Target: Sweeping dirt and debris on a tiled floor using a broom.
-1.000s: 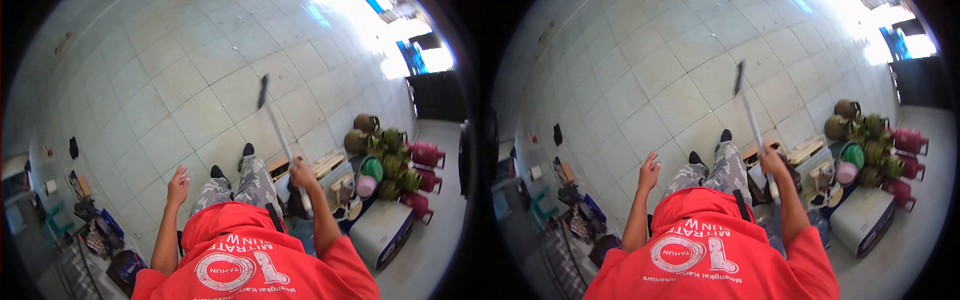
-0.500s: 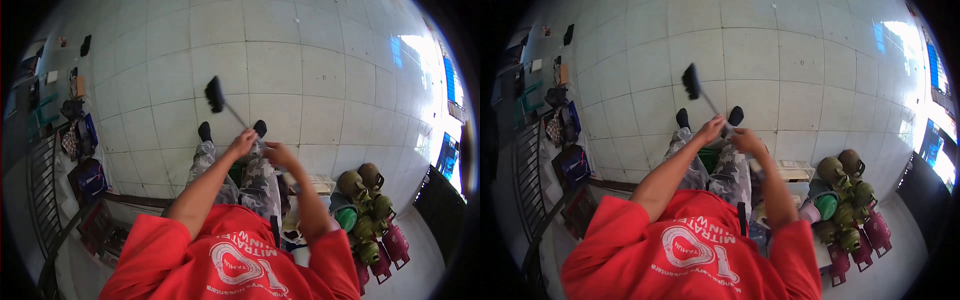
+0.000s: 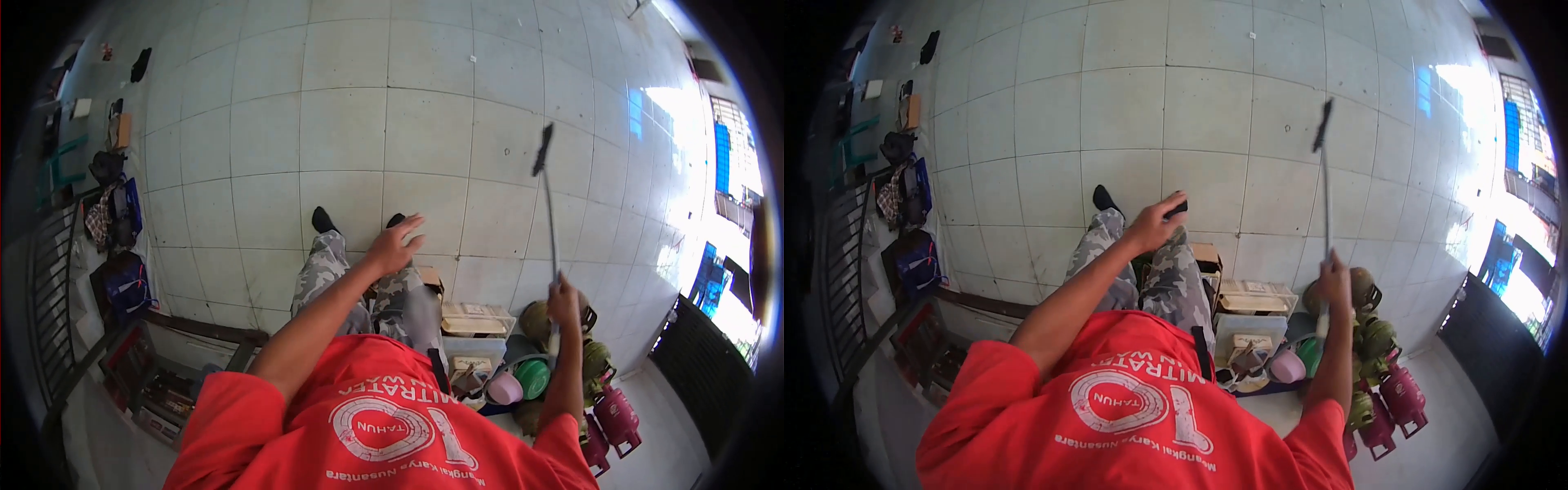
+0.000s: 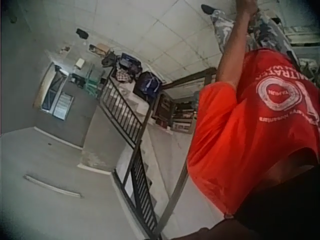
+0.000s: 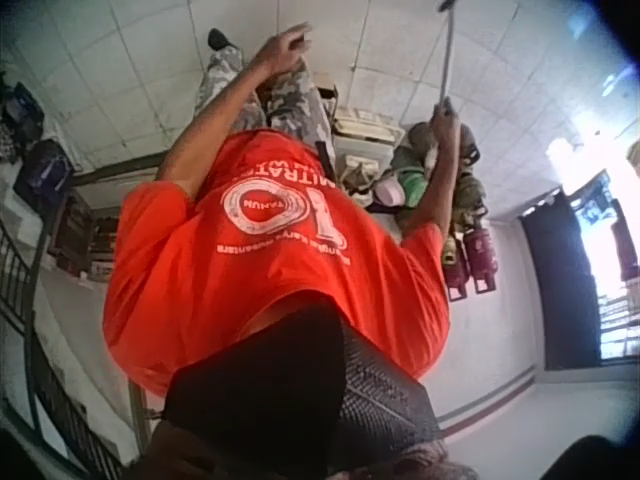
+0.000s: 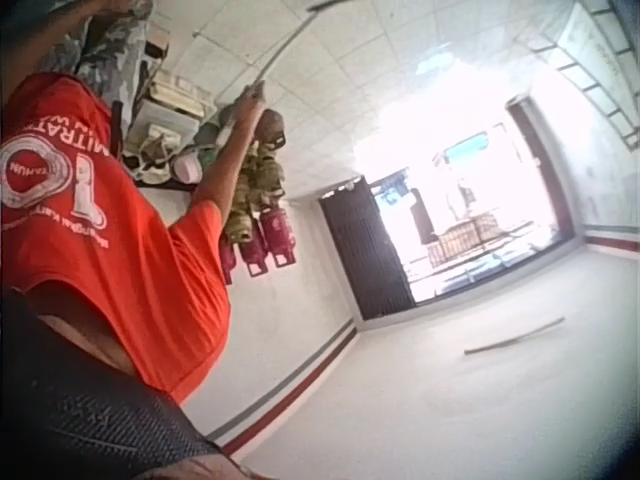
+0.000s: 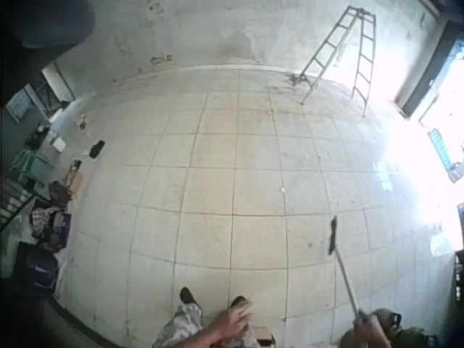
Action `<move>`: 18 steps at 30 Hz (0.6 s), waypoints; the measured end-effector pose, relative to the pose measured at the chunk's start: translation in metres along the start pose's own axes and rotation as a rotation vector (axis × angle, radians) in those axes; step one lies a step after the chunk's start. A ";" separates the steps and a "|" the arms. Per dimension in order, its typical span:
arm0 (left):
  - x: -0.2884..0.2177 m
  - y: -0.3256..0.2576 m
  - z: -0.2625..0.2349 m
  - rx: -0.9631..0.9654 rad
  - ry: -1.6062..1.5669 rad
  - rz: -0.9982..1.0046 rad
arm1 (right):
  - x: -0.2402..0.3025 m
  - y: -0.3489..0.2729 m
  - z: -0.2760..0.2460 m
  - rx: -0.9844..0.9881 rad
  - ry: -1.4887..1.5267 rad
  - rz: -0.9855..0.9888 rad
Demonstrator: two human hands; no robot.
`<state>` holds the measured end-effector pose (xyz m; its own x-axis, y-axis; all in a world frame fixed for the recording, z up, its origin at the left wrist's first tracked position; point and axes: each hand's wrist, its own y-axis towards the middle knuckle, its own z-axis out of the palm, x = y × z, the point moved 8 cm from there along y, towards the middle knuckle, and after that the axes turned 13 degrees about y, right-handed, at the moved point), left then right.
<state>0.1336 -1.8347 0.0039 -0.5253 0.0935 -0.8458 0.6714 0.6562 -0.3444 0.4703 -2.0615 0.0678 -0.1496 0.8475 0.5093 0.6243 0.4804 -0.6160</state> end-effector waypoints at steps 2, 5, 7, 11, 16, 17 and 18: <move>0.017 -0.013 -0.025 -0.039 0.026 -0.052 | 0.019 -0.041 0.028 0.144 0.076 0.096; 0.044 -0.038 -0.059 -0.086 0.070 -0.146 | 0.055 -0.094 0.110 0.408 0.136 0.178; 0.064 -0.049 -0.077 -0.117 0.080 -0.188 | 0.087 -0.112 0.181 0.598 0.198 0.134; 0.119 -0.062 -0.117 -0.284 -0.143 -0.346 | 0.157 -0.090 0.350 0.914 0.252 -0.011; 0.161 -0.061 -0.166 -0.320 0.043 -0.420 | 0.189 -0.023 0.418 0.879 0.256 0.105; 0.162 -0.059 -0.177 -0.358 0.033 -0.391 | 0.189 -0.010 0.397 0.930 0.338 0.138; 0.163 -0.058 -0.185 -0.373 0.024 -0.386 | 0.175 0.009 0.357 0.815 0.315 0.179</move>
<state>-0.0874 -1.7195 -0.0383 -0.7119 -0.1926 -0.6753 0.1984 0.8673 -0.4566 0.1759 -1.8276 -0.0634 0.1904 0.8814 0.4323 -0.1387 0.4601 -0.8770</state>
